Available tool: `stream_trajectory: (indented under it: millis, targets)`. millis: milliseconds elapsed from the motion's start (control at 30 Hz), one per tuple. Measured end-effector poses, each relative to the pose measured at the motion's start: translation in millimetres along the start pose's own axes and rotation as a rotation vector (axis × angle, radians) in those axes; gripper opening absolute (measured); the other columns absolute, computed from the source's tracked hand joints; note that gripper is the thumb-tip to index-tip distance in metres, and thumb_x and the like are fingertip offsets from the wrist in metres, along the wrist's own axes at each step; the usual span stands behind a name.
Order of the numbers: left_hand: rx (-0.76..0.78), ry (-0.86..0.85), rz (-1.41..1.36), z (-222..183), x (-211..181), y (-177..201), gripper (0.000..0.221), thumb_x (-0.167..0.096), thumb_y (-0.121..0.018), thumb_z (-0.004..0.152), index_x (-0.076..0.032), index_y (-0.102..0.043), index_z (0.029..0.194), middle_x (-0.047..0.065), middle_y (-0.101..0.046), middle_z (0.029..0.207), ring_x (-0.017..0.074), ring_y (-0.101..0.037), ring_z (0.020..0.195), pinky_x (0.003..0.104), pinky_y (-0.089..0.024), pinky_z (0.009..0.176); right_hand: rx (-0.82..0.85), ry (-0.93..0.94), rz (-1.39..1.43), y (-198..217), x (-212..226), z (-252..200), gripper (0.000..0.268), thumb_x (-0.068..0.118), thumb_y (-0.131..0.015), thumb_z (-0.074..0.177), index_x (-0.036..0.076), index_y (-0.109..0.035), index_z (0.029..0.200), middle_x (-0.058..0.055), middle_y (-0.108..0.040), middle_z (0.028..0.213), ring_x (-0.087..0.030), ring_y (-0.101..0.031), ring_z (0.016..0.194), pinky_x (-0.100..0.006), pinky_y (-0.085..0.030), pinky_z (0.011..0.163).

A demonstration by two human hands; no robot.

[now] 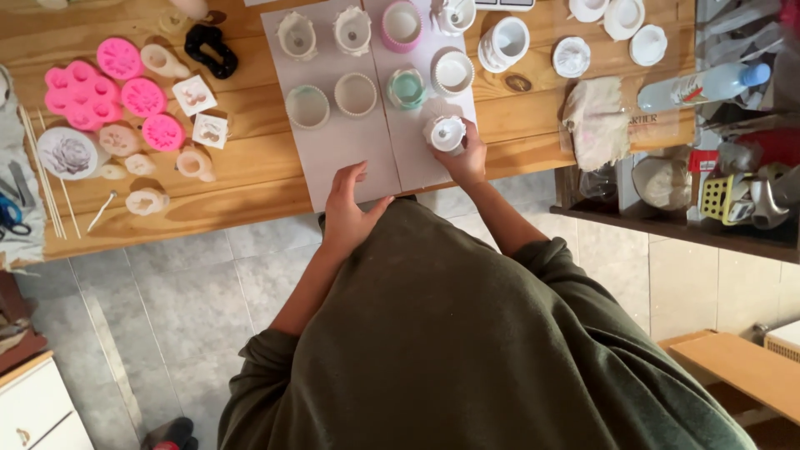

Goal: The recorder is selecting various candle containers from a storage shelf and organizing them on a workbench alongside craft materials.

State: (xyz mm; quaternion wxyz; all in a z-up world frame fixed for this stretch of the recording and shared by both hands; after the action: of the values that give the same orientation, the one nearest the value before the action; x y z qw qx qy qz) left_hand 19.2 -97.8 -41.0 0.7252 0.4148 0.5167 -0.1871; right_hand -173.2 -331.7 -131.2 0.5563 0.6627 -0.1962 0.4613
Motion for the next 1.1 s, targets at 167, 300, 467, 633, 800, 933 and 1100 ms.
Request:
stream_trajectory:
  millis: [167,300,467,633,800,933,1100]
  targets:
    - [-0.004,-0.006,-0.002,-2,-4,2,0.073,-0.024,-0.091,0.079,-0.008,-0.055,0.14,0.009,-0.058,0.126,0.0305,-0.071,0.11,0.044,-0.058,0.097,0.007,-0.048,-0.021,-6,-15,3,0.084,0.032,-0.104,0.061,0.023,-0.062,0.133,-0.016,-0.075,0.114,-0.038,-0.069,0.112,-0.046,-0.057,0.101]
    - [-0.061,0.013,-0.017,-7,0,4,0.074,-0.018,-0.09,0.079,-0.008,-0.053,0.141,0.011,-0.06,0.125,0.0312,-0.073,0.107,0.041,-0.059,0.094,0.025,-0.013,-0.091,0,-9,0,0.086,0.039,-0.102,0.064,0.025,-0.06,0.137,-0.015,-0.074,0.118,-0.038,-0.069,0.111,-0.049,-0.057,0.101]
    - [-0.195,0.068,0.008,-19,19,14,0.076,-0.02,-0.092,0.075,-0.01,-0.054,0.14,0.012,-0.063,0.124,0.0316,-0.074,0.104,0.04,-0.06,0.092,0.171,0.032,-0.111,11,-7,-9,0.099,0.044,-0.102,0.065,0.024,-0.051,0.147,-0.019,-0.071,0.125,-0.04,-0.066,0.116,-0.055,-0.054,0.103]
    - [-0.517,0.212,0.005,-33,44,74,0.071,-0.003,-0.089,0.071,-0.004,-0.059,0.135,0.016,-0.065,0.119,0.0326,-0.073,0.102,0.045,-0.059,0.093,0.089,0.488,-0.007,45,45,-10,0.106,0.007,-0.097,0.068,-0.004,-0.038,0.155,-0.032,-0.044,0.151,-0.043,-0.043,0.141,-0.053,-0.033,0.12]
    - [-0.827,0.383,0.02,-79,44,103,0.057,-0.004,-0.087,0.071,-0.007,-0.064,0.124,0.014,-0.069,0.106,0.0343,-0.073,0.097,0.041,-0.06,0.088,0.23,0.778,0.172,43,175,7,0.083,0.01,-0.082,0.081,-0.006,-0.041,0.152,-0.027,-0.045,0.151,-0.041,-0.042,0.144,-0.05,-0.027,0.124]
    - [-0.947,0.485,-0.027,-137,35,118,0.064,-0.005,-0.086,0.075,-0.006,-0.06,0.134,0.015,-0.067,0.113,0.0333,-0.074,0.097,0.039,-0.064,0.081,0.476,0.849,0.45,10,262,-16,0.063,0.0,-0.071,0.089,-0.012,-0.042,0.143,-0.028,-0.046,0.145,-0.042,-0.046,0.141,-0.049,-0.034,0.12]
    - [-1.183,0.547,0.078,-222,46,158,0.047,-0.005,-0.084,0.076,-0.009,-0.068,0.121,0.009,-0.065,0.087,0.0285,-0.071,0.079,0.036,-0.062,0.07,0.833,0.618,0.6,-46,305,-61,0.034,-0.004,-0.072,0.09,-0.008,-0.059,0.121,-0.022,-0.065,0.112,-0.028,-0.065,0.102,-0.036,-0.05,0.092]
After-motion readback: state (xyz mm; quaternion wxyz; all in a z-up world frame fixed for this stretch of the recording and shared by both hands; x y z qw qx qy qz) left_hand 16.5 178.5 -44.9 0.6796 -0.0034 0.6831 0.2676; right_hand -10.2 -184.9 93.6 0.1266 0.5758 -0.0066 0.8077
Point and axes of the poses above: each hand's wrist, its own z-axis towards the middle knuckle, its own y-axis out of the back of the hand, x = y × z, the point moved 6 cm from there along z, towards the middle knuckle
